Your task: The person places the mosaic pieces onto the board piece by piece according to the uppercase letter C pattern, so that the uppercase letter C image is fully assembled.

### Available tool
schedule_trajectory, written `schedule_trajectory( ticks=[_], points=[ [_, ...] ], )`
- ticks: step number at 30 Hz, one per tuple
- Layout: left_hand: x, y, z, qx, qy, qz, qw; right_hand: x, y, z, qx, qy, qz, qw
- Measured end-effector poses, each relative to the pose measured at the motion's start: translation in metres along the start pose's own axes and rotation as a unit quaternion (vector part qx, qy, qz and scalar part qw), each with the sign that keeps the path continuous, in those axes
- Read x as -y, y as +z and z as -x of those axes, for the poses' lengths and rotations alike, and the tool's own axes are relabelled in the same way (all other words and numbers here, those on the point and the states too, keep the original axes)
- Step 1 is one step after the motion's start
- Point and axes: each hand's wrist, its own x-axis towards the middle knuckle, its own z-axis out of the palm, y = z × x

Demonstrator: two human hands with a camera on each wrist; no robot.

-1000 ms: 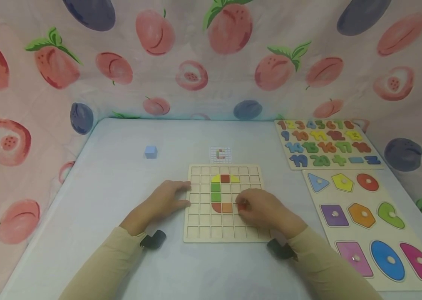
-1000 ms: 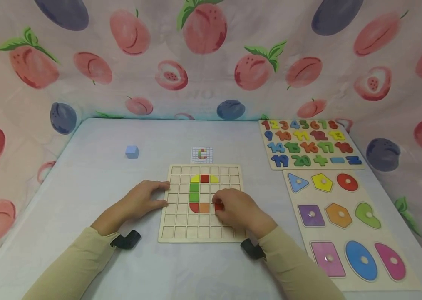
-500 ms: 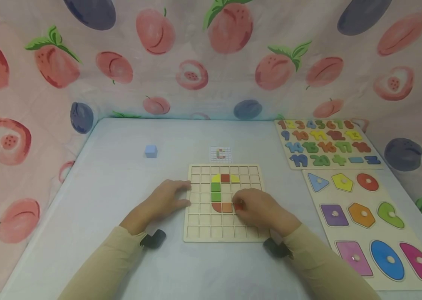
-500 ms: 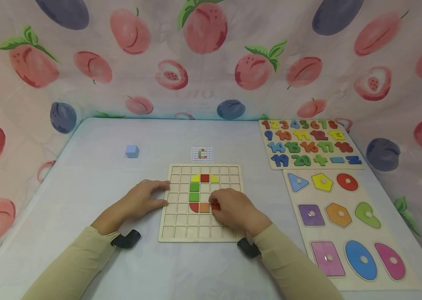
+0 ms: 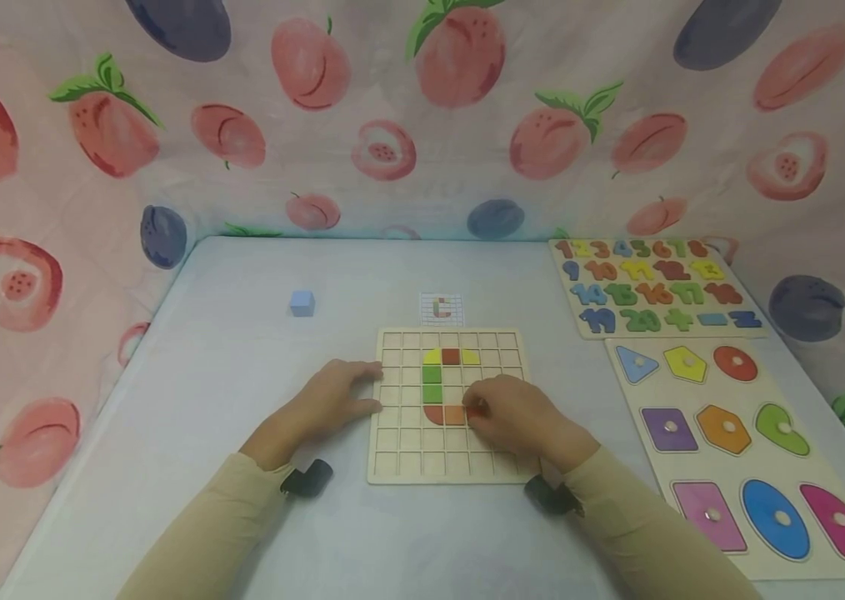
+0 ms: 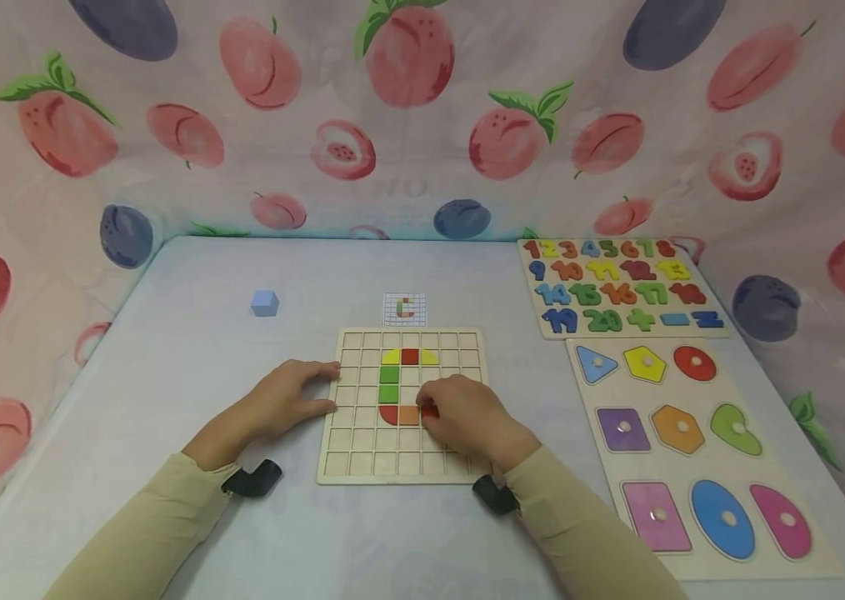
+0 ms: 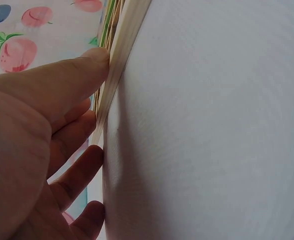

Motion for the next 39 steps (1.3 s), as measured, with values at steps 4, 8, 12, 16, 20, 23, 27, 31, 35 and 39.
schedule_trajectory(
  ticks=[4, 8, 12, 16, 20, 23, 27, 31, 35, 39],
  points=[
    [0.000, 0.000, 0.000, -0.001, -0.002, 0.002, 1.0000, 0.000, 0.000, 0.000, -0.004, -0.002, 0.007, 1.0000],
    [0.000, 0.000, 0.001, -0.002, -0.003, 0.000, 1.0000, 0.001, 0.001, 0.000, 0.002, 0.004, 0.009, 0.9999],
    [0.001, 0.001, 0.001, -0.002, -0.006, 0.001, 1.0000, 0.000, 0.001, 0.001, 0.005, 0.010, 0.012, 0.9999],
    [0.002, 0.002, 0.001, 0.000, -0.011, 0.004, 0.9999, -0.001, 0.002, 0.001, 0.004, 0.014, 0.010, 0.9999],
    [0.003, 0.002, 0.001, -0.001, -0.008, 0.002, 1.0000, 0.000, 0.002, 0.001, 0.000, 0.018, 0.004, 0.9998],
    [0.003, 0.003, 0.001, -0.004, -0.004, 0.001, 1.0000, 0.000, 0.003, 0.001, -0.004, 0.024, 0.003, 0.9997],
    [0.002, 0.002, 0.001, -0.003, -0.002, 0.005, 1.0000, -0.001, 0.004, 0.001, -0.008, 0.034, 0.001, 0.9994],
    [0.002, 0.000, 0.000, 0.001, -0.005, 0.003, 1.0000, -0.005, 0.004, 0.002, -0.008, 0.049, -0.021, 0.9985],
    [0.002, -0.001, 0.000, 0.002, -0.003, -0.003, 1.0000, -0.013, -0.004, 0.006, -0.011, 0.072, -0.056, 0.9958],
    [0.002, -0.002, -0.001, 0.006, -0.004, 0.000, 1.0000, -0.025, -0.015, 0.011, -0.023, 0.084, -0.077, 0.9932]
  ],
)
